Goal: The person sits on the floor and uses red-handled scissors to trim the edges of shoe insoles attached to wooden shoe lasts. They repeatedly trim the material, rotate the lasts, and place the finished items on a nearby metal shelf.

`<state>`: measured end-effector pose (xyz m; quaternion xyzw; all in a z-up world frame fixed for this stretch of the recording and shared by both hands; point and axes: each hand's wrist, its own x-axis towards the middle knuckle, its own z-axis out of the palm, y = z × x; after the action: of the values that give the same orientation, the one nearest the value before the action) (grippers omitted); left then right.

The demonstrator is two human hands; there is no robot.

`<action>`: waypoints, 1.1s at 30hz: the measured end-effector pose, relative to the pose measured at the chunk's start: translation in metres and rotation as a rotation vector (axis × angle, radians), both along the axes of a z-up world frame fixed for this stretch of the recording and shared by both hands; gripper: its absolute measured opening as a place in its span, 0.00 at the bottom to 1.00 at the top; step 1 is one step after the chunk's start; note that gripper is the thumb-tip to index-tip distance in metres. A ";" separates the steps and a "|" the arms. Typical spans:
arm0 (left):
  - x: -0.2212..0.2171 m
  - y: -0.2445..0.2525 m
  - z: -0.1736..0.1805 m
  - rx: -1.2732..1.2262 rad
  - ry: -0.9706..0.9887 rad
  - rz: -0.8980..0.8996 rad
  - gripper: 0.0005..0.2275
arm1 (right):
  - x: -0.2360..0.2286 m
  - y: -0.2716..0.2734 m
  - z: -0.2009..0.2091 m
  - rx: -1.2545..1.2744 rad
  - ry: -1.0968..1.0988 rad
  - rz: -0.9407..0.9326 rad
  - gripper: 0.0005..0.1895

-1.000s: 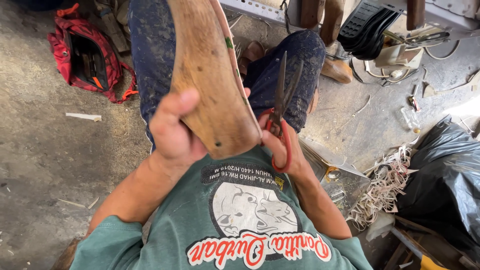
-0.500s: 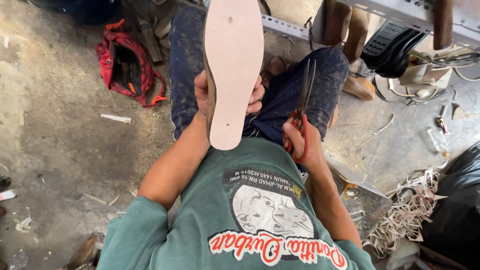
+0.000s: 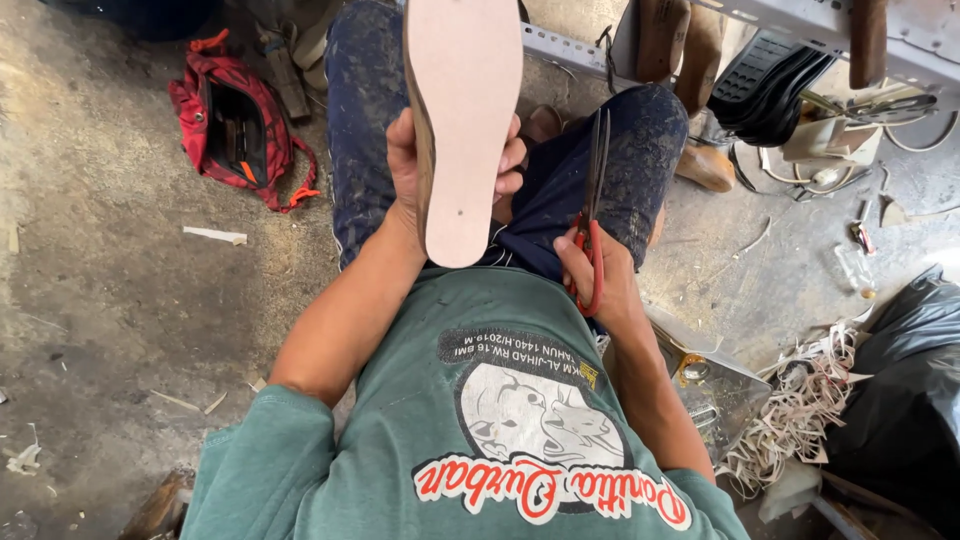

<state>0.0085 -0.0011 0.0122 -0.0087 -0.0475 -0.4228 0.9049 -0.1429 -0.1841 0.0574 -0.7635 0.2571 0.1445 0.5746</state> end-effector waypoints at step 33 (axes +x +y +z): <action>0.351 0.112 0.203 1.889 -0.929 0.909 0.26 | -0.005 -0.031 -0.063 -0.388 0.023 -0.057 0.18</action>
<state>0.3592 0.1106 0.2151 0.8491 -0.0393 0.1141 0.5143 -0.1481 -0.2155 -0.0052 -0.8506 0.3080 0.0846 0.4177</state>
